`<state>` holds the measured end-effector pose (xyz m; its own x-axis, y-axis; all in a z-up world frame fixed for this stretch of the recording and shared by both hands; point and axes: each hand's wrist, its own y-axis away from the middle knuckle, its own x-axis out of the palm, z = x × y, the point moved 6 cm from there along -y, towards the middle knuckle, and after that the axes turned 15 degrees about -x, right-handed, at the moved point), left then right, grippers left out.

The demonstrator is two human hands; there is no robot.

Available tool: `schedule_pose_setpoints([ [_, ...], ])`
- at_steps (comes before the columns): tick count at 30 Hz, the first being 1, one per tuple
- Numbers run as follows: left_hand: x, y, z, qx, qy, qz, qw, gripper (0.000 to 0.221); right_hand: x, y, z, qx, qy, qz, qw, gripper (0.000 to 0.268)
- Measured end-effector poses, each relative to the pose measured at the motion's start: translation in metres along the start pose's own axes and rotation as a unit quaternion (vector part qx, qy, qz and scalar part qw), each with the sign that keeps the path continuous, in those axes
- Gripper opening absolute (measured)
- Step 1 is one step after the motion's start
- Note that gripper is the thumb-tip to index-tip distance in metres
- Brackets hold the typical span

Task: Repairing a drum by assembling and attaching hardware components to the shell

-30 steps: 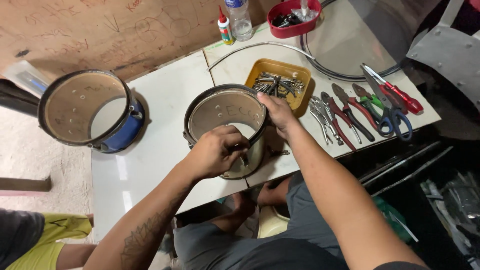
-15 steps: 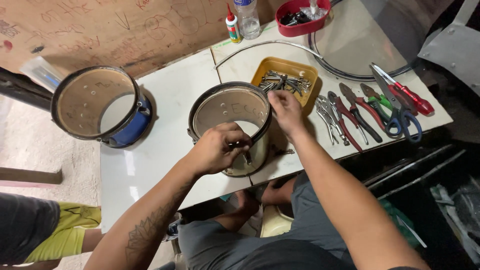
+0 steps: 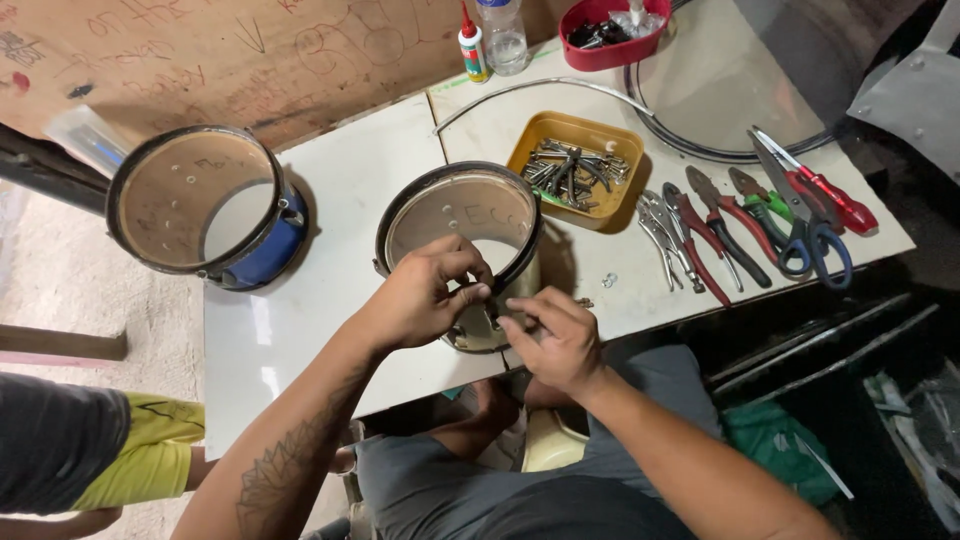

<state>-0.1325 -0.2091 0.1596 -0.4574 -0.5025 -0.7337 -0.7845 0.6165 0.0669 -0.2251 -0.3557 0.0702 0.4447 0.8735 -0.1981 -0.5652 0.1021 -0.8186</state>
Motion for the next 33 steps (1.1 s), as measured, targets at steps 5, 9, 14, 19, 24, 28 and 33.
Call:
schedule_pose_setpoints([
  [5, -0.011, 0.006, -0.006, 0.026, 0.029, -0.033, 0.999, 0.004, 0.005, -0.019, 0.015, -0.034, -0.001, 0.001, 0.999, 0.018],
  [9, -0.014, 0.009, -0.003, 0.041, 0.051, -0.059, 0.996, 0.004, 0.009, -0.021, 0.014, -0.076, 0.043, 0.027, 0.996, 0.013],
  [14, -0.018, 0.013, -0.009, 0.056, 0.037, -0.096, 0.993, 0.005, 0.007, -0.030, 0.019, -0.163, 0.105, 0.069, 0.979, 0.005],
  [19, -0.020, 0.012, -0.011, 0.064, 0.019, -0.132, 0.989, 0.005, 0.013, -0.032, 0.017, -0.223, 0.143, 0.107, 0.958, 0.004],
  [24, -0.026, 0.016, -0.005, 0.062, 0.024, -0.183, 0.981, 0.006, 0.006, -0.044, 0.032, -0.243, 0.121, 0.076, 0.959, 0.005],
  [28, -0.023, 0.021, -0.009, 0.062, 0.036, -0.174, 0.982, 0.005, -0.007, -0.009, -0.014, -0.173, 0.089, 0.057, 0.979, 0.006],
  [33, -0.014, 0.022, -0.014, 0.070, 0.020, -0.161, 0.984, 0.006, -0.057, 0.005, -0.050, -0.069, 0.170, 0.056, 0.981, 0.012],
])
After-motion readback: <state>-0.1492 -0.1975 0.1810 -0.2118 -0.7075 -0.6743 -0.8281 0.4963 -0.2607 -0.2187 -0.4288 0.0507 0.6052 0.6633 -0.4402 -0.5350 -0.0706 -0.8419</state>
